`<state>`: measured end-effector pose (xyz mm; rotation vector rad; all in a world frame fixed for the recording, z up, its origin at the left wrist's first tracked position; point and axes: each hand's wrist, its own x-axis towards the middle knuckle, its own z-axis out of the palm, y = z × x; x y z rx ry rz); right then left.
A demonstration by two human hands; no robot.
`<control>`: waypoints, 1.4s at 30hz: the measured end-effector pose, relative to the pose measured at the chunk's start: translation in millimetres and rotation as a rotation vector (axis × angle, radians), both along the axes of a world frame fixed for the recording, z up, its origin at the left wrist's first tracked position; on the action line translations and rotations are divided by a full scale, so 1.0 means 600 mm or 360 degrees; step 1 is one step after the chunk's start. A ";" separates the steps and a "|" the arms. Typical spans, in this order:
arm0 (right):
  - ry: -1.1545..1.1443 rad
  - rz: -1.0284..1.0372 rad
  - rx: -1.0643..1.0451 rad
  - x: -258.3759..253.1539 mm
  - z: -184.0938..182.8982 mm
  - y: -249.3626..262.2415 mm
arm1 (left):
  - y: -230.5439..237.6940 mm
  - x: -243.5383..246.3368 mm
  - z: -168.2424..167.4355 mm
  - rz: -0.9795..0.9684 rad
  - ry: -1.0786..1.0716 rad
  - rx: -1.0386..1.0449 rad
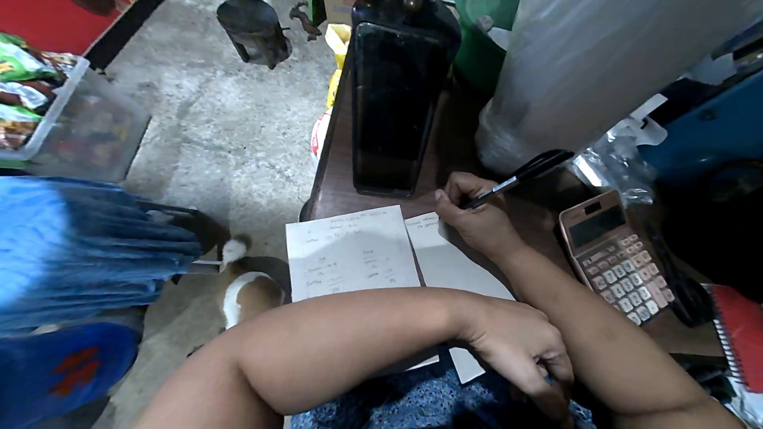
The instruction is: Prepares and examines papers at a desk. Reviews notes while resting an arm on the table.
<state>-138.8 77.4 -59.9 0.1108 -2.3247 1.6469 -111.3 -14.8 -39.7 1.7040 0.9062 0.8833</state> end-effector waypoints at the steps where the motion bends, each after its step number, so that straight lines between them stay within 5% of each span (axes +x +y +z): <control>1: -0.0012 0.0018 0.0006 0.000 0.001 0.001 | -0.002 0.000 0.002 0.0022 0.0006 0.0002; 42: -0.0032 -0.0085 -0.0071 0.003 -0.002 0.015 | -0.008 0.009 0.000 0.0118 -0.0042 0.0003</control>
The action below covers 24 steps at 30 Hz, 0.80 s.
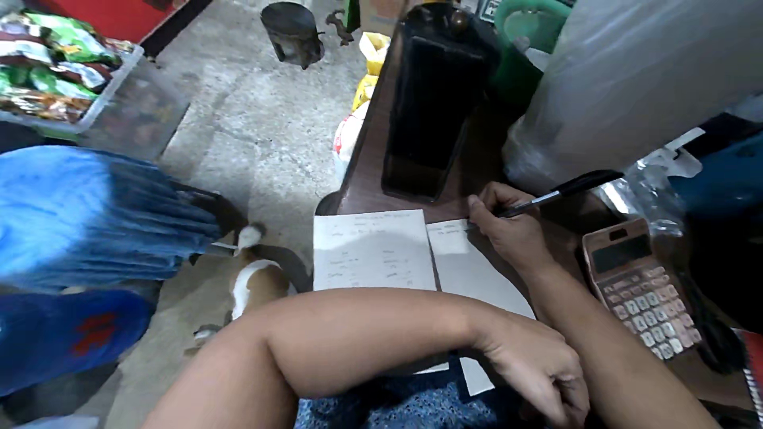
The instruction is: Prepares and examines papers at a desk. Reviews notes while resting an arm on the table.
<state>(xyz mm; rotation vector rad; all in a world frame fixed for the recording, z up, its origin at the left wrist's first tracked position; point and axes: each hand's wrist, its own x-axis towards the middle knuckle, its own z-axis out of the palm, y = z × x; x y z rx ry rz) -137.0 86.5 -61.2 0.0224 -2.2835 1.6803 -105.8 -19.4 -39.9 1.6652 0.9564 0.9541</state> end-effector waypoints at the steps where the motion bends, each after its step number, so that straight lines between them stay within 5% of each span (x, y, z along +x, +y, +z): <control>1: -0.0012 -0.0010 0.0028 0.000 0.000 -0.001 | -0.001 0.002 -0.001 0.0034 0.0004 -0.0004; 24: -0.0034 -0.0046 0.0022 0.003 0.003 0.002 | 0.003 -0.001 0.000 -0.0046 0.0004 -0.0003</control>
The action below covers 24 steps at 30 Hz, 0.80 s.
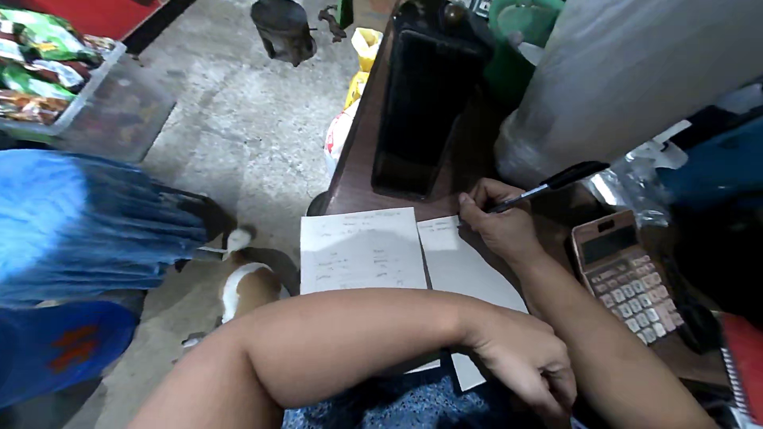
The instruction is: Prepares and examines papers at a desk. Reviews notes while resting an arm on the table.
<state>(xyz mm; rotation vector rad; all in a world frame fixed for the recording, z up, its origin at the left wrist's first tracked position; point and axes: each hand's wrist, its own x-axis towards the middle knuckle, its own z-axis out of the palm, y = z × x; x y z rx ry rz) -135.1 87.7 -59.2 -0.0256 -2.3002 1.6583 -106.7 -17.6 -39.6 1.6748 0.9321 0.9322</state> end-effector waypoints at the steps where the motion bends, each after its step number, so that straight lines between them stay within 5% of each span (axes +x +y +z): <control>1: 0.0006 0.0009 -0.0001 0.000 0.000 0.000 | 0.000 -0.001 -0.001 -0.0011 -0.0005 0.0011; 24: 0.0062 0.0026 0.0060 -0.005 -0.005 0.006 | 0.003 -0.007 0.000 -0.0061 -0.0003 -0.0031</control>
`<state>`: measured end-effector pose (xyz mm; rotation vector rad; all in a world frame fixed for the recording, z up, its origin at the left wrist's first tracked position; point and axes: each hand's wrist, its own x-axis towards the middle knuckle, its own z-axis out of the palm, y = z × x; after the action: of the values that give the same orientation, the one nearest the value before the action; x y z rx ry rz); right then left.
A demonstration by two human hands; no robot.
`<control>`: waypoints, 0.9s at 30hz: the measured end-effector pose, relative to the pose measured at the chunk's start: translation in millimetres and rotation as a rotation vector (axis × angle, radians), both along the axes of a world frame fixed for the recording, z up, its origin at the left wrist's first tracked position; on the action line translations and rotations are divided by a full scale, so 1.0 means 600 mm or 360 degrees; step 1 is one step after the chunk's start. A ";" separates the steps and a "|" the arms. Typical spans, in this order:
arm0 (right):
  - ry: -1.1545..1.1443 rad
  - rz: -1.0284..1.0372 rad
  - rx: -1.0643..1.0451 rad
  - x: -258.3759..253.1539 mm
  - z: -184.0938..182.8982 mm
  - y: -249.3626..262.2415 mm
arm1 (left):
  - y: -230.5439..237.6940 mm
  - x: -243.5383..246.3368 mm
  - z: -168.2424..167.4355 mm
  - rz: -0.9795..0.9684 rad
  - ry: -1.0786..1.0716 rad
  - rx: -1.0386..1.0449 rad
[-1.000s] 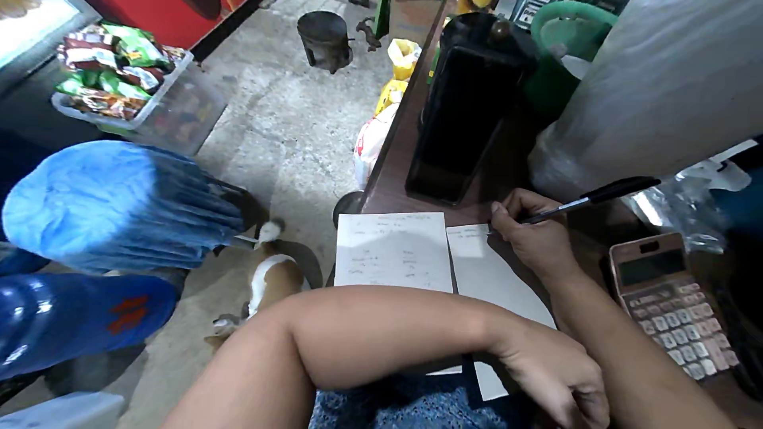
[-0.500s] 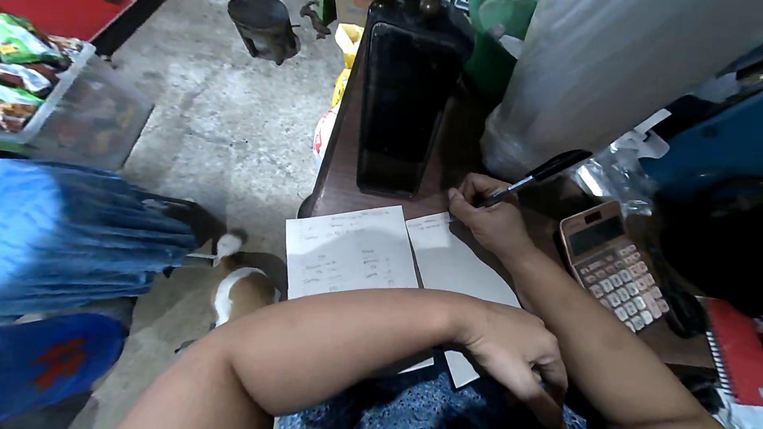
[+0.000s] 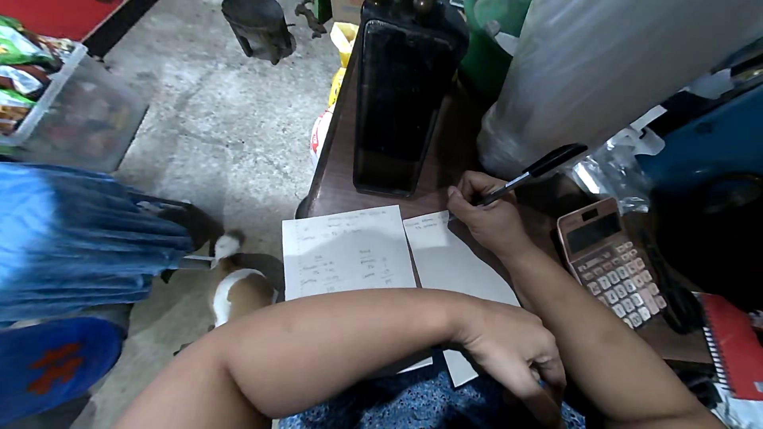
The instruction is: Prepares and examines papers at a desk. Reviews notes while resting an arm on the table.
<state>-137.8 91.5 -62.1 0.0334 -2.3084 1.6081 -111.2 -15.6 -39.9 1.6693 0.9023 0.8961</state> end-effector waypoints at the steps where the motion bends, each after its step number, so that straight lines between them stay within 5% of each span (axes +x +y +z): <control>1: -0.0005 -0.0001 0.0007 0.000 0.000 0.000 | 0.000 0.000 0.000 -0.0002 0.0008 -0.0002; 27: -0.0023 -0.0130 -0.0074 -0.003 0.001 0.003 | -0.008 0.023 -0.009 0.0304 -0.0185 0.0018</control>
<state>-139.4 93.4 -61.4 -0.0823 -2.2517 1.6254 -97.2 -20.6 -45.0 1.5417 0.9894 1.1173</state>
